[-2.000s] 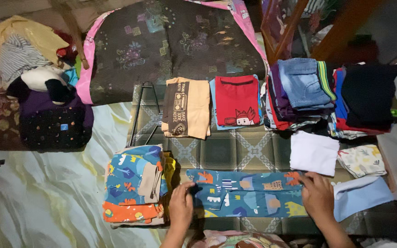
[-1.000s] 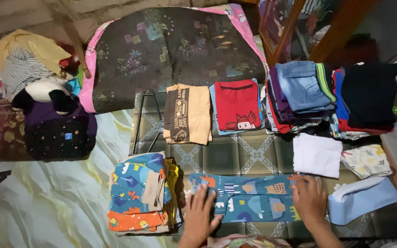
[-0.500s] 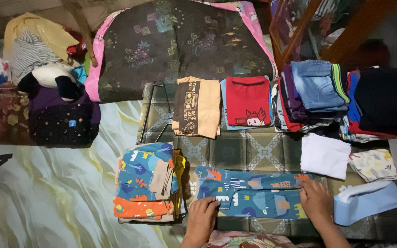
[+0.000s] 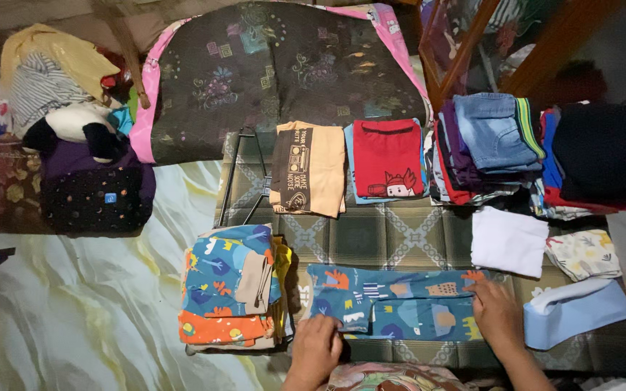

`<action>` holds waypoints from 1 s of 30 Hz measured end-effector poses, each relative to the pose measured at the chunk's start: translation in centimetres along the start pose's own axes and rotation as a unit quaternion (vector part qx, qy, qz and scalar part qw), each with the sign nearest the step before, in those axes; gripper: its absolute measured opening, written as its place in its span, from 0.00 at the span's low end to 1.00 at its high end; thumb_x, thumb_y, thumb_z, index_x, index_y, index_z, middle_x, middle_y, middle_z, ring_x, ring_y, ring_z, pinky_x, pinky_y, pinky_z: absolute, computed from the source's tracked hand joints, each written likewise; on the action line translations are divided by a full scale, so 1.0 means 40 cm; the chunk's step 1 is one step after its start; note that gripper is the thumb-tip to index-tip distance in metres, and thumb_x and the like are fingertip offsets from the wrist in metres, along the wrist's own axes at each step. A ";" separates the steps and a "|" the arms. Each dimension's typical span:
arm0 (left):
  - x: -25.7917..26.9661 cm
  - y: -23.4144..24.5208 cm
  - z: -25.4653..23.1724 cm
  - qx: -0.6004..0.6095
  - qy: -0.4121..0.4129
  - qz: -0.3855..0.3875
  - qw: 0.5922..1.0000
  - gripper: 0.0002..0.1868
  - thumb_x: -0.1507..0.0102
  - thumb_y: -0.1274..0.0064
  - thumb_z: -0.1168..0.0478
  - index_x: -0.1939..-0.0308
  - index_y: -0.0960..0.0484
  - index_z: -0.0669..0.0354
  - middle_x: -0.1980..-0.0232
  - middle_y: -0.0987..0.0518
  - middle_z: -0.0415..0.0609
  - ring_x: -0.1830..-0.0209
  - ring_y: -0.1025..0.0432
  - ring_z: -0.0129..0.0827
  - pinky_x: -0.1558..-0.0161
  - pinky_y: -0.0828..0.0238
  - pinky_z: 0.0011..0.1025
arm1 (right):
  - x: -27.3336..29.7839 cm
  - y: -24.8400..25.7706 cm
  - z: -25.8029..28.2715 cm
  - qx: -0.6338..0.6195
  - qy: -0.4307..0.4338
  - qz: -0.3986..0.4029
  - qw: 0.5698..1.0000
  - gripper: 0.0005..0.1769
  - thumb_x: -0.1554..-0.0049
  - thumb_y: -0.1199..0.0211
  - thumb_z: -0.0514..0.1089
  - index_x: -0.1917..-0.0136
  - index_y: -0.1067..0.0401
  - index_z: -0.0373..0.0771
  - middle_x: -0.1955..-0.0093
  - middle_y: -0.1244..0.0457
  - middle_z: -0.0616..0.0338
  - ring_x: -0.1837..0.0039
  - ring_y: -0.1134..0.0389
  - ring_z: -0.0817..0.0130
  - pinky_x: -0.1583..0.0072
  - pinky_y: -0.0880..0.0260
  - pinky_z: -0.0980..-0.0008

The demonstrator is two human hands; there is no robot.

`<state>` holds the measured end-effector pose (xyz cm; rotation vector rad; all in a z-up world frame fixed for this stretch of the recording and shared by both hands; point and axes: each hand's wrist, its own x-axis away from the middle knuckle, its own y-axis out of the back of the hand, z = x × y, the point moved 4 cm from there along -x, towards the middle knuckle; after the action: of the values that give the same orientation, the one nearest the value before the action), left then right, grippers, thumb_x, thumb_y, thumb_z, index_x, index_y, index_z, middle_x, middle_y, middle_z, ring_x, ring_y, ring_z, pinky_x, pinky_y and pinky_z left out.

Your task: The person sorts various garments on a flat surface, picking them up and placing them into different stacks.

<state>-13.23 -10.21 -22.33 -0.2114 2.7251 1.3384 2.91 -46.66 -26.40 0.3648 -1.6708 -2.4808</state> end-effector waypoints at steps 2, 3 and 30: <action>0.002 0.000 -0.007 0.006 0.000 0.006 1.000 0.11 0.45 0.41 0.62 0.59 0.20 0.55 0.64 0.24 0.51 0.59 0.29 0.49 0.53 0.37 0.44 | 0.002 0.000 0.006 -0.009 0.001 -0.006 1.000 0.13 0.49 0.39 0.36 0.50 0.24 0.46 0.45 0.33 0.58 0.40 0.33 0.53 0.40 0.32 0.55; 0.001 -0.002 -0.014 0.014 -0.001 0.012 1.000 0.12 0.45 0.40 0.61 0.58 0.20 0.56 0.64 0.23 0.51 0.59 0.29 0.50 0.54 0.38 0.46 | 0.005 0.002 0.004 -0.016 0.002 -0.012 1.000 0.13 0.49 0.39 0.36 0.50 0.24 0.45 0.43 0.33 0.58 0.39 0.34 0.53 0.40 0.32 0.55; -0.140 0.015 -0.029 -0.044 0.073 0.091 0.992 0.53 0.45 0.34 0.44 0.25 0.45 0.60 0.22 0.51 0.69 0.22 0.57 0.63 0.28 0.64 0.58 | 0.028 -0.082 -0.016 0.198 -0.031 0.044 0.979 0.42 0.46 0.45 0.64 0.21 0.45 0.52 0.19 0.49 0.65 0.19 0.51 0.49 0.23 0.52 0.35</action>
<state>-7.86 -10.32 -20.34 -0.0693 2.8672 1.5507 2.08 -46.26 -29.81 0.2459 -2.1555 -2.1076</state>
